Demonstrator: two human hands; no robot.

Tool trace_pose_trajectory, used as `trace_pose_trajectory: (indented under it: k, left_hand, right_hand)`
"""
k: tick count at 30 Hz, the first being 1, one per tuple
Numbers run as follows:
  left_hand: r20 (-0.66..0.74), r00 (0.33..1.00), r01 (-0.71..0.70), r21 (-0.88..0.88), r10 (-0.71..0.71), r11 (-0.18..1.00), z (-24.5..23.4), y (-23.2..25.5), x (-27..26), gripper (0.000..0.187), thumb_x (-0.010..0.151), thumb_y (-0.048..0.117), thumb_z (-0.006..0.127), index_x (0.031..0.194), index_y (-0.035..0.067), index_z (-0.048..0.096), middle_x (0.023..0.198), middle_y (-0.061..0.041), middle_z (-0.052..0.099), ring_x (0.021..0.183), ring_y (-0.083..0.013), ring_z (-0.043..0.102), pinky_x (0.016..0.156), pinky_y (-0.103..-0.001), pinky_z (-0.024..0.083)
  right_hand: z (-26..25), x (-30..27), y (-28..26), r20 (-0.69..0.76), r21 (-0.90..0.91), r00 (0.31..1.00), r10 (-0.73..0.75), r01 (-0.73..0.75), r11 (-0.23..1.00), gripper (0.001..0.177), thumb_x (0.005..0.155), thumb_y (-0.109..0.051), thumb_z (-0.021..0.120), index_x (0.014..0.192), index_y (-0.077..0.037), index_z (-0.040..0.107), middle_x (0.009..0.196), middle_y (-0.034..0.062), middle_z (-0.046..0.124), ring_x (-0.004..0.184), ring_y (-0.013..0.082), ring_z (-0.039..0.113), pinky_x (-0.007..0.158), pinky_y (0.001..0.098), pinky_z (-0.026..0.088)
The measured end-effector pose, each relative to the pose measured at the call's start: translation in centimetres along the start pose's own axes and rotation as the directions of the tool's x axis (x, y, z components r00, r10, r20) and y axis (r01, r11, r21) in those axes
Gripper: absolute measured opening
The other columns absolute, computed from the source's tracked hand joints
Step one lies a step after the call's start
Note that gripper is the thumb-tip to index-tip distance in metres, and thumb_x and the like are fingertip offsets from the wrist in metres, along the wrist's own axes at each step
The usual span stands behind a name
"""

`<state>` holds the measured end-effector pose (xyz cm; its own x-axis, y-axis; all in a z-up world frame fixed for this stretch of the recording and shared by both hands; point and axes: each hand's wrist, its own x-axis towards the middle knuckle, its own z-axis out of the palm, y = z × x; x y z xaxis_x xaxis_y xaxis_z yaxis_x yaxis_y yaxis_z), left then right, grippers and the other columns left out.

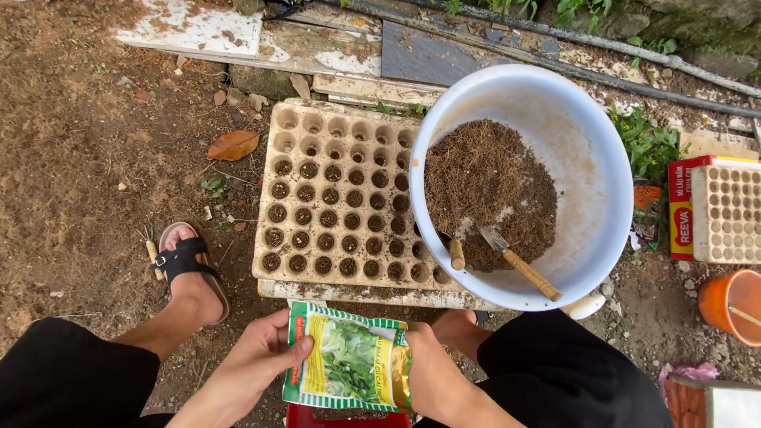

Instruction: Planting seeds from a packet into a seedling tray filled with soil and then using a spray bottle.

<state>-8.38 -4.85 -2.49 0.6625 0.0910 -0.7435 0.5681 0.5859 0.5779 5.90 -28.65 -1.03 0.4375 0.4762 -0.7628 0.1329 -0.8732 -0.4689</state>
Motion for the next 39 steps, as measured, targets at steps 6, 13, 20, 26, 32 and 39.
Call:
trace_pose_trajectory:
  k: [6, 13, 20, 26, 32, 39]
  left_hand:
    - [-0.145, 0.981, 0.119, -0.052, -0.125, 0.992, 3.7, 3.0, -1.3, 0.066, 0.094, 0.013, 0.056, 0.158, 0.021, 0.044, 0.139, -0.008, 0.068, 0.117, -0.0220, 0.064, 0.097, -0.040, 0.056]
    - [-0.060, 0.991, 0.114, -0.079, -0.119, 0.990, 4.8, 4.1, -1.6, 0.062, 0.092, 0.008, 0.059, 0.153, 0.017, 0.048, 0.131, -0.014, 0.071, 0.116, -0.0265, 0.067, 0.100, -0.045, 0.057]
    - [-0.100, 0.991, 0.089, 0.020, -0.087, 0.996, 5.9, 4.8, -1.9, 0.048, 0.093, 0.011, 0.060, 0.141, 0.011, 0.058, 0.122, -0.014, 0.077, 0.110, -0.0267, 0.074, 0.096, -0.045, 0.064]
    - [-0.072, 0.993, 0.089, 0.003, -0.089, 0.996, 5.7, 4.3, -1.5, 0.038, 0.096, 0.012, 0.058, 0.133, 0.006, 0.061, 0.118, -0.016, 0.077, 0.106, -0.0280, 0.073, 0.091, -0.043, 0.063]
    - [-0.065, 0.997, 0.047, 0.045, -0.044, 0.998, 5.7, 4.3, -1.4, 0.038, 0.096, 0.014, 0.058, 0.133, 0.007, 0.062, 0.117, -0.014, 0.077, 0.108, -0.0256, 0.073, 0.094, -0.042, 0.062]
    - [-0.090, 0.996, -0.001, 0.021, 0.003, 1.000, 5.1, 4.3, -1.3, 0.046, 0.095, 0.015, 0.059, 0.140, 0.010, 0.059, 0.116, -0.013, 0.074, 0.107, -0.0228, 0.067, 0.095, -0.040, 0.059]
  right_hand:
    - [-1.2, 0.4, -1.9, -0.012, -0.164, 0.757, -0.653, 0.642, 0.749, 0.010, 0.086, 0.003, 0.067, 0.086, -0.008, 0.066, 0.081, -0.0009, 0.074, 0.058, 0.0189, 0.066, 0.059, 0.0300, 0.049]
    - [-2.6, -0.4, -3.3, -0.124, -0.200, 0.772, -0.624, 0.596, 0.778, 0.027, 0.083, -0.001, 0.075, 0.110, -0.005, 0.072, 0.072, 0.0033, 0.072, 0.057, 0.0232, 0.063, 0.058, 0.0336, 0.051]
    - [-1.7, -0.4, -3.1, -0.204, -0.258, 0.756, -0.622, 0.571, 0.779, 0.018, 0.076, 0.000, 0.069, 0.071, -0.012, 0.057, 0.080, -0.0007, 0.058, 0.054, 0.0188, 0.051, 0.046, 0.0353, 0.040]
    - [-1.5, 0.4, -2.3, -0.210, -0.298, 0.812, -0.545, 0.478, 0.826, 0.022, 0.070, 0.003, 0.070, 0.067, -0.015, 0.056, 0.082, -0.0063, 0.059, 0.048, 0.0189, 0.048, 0.043, 0.0382, 0.035]
    - [-1.8, 0.0, -3.0, -0.239, -0.233, 0.760, -0.604, 0.559, 0.796, 0.021, 0.063, 0.010, 0.065, 0.069, -0.010, 0.063, 0.102, -0.0018, 0.065, 0.054, 0.0188, 0.067, 0.042, 0.0333, 0.044]
    - [-1.9, 0.5, -2.8, -0.111, -0.233, 0.870, -0.480, 0.447, 0.864, 0.030, 0.054, 0.023, 0.063, 0.047, -0.004, 0.051, 0.144, 0.0098, 0.056, 0.048, 0.0212, 0.075, 0.043, 0.0296, 0.051]
